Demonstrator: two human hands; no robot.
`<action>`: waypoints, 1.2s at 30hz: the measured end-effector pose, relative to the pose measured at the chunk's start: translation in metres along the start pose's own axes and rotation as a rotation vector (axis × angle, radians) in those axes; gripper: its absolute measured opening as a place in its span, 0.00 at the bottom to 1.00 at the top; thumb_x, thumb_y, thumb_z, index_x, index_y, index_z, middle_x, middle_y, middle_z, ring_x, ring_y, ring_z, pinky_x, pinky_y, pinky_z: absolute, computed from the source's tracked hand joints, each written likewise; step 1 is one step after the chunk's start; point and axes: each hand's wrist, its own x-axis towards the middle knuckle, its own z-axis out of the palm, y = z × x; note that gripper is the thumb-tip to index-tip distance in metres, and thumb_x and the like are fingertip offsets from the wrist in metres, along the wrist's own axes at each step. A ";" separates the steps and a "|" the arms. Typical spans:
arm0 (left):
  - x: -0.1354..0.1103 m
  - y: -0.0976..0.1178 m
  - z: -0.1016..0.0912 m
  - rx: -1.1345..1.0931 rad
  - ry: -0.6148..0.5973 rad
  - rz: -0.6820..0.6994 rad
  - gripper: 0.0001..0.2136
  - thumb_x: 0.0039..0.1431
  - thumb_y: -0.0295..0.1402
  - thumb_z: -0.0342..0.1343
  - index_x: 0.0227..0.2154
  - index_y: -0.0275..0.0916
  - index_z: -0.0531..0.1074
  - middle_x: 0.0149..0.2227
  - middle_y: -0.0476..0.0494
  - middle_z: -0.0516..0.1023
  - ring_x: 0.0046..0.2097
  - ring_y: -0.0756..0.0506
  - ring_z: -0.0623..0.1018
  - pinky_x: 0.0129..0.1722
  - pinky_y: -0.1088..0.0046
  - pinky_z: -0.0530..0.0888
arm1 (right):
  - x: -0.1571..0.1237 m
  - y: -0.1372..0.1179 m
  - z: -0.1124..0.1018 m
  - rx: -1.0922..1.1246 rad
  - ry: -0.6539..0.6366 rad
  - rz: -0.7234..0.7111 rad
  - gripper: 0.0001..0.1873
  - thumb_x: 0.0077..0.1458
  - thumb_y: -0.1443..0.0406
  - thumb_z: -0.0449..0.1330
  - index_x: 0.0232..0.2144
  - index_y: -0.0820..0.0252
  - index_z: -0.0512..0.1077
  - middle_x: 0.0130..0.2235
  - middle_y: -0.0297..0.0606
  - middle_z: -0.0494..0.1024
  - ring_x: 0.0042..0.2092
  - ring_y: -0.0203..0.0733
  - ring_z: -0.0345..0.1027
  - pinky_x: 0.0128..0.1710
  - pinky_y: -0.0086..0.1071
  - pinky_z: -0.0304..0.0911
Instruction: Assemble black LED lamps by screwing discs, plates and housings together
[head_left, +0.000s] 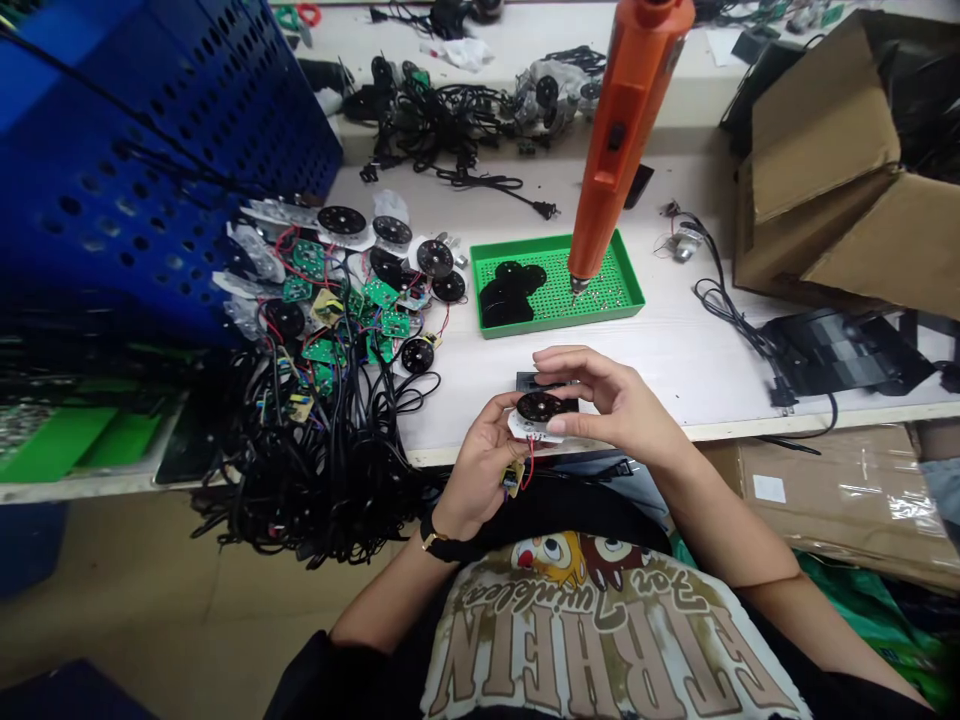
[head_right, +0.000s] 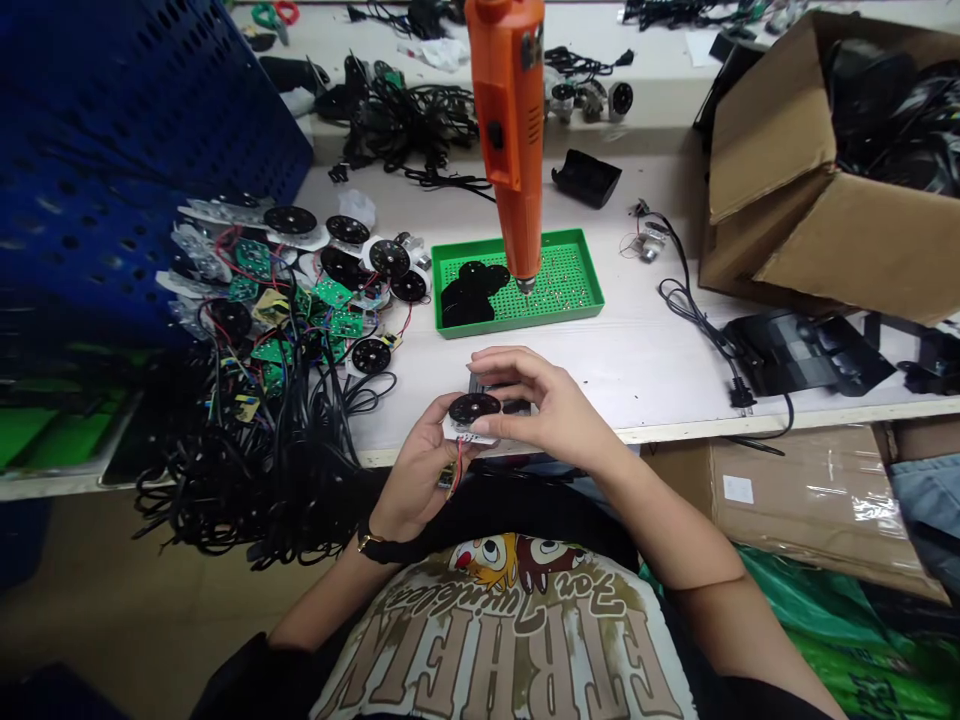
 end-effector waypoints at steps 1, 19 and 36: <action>0.000 0.000 0.000 -0.004 -0.008 -0.008 0.24 0.47 0.30 0.76 0.46 0.42 0.74 0.42 0.49 0.83 0.36 0.50 0.81 0.42 0.73 0.79 | -0.001 0.000 -0.001 -0.035 -0.016 -0.026 0.25 0.49 0.61 0.78 0.50 0.50 0.79 0.60 0.39 0.75 0.57 0.42 0.75 0.60 0.40 0.75; -0.010 0.011 -0.005 0.111 -0.026 -0.088 0.24 0.47 0.40 0.76 0.44 0.40 0.74 0.32 0.47 0.79 0.31 0.45 0.80 0.29 0.71 0.76 | 0.032 -0.026 -0.006 -0.141 -0.218 -0.047 0.31 0.41 0.62 0.81 0.49 0.51 0.80 0.59 0.39 0.79 0.61 0.51 0.73 0.63 0.51 0.70; 0.001 0.008 0.000 0.257 0.078 0.244 0.22 0.46 0.35 0.78 0.42 0.42 0.75 0.40 0.49 0.80 0.42 0.47 0.80 0.46 0.72 0.78 | 0.015 -0.020 -0.016 -0.299 -0.179 -0.095 0.32 0.46 0.58 0.78 0.54 0.51 0.77 0.60 0.41 0.78 0.59 0.51 0.75 0.61 0.48 0.72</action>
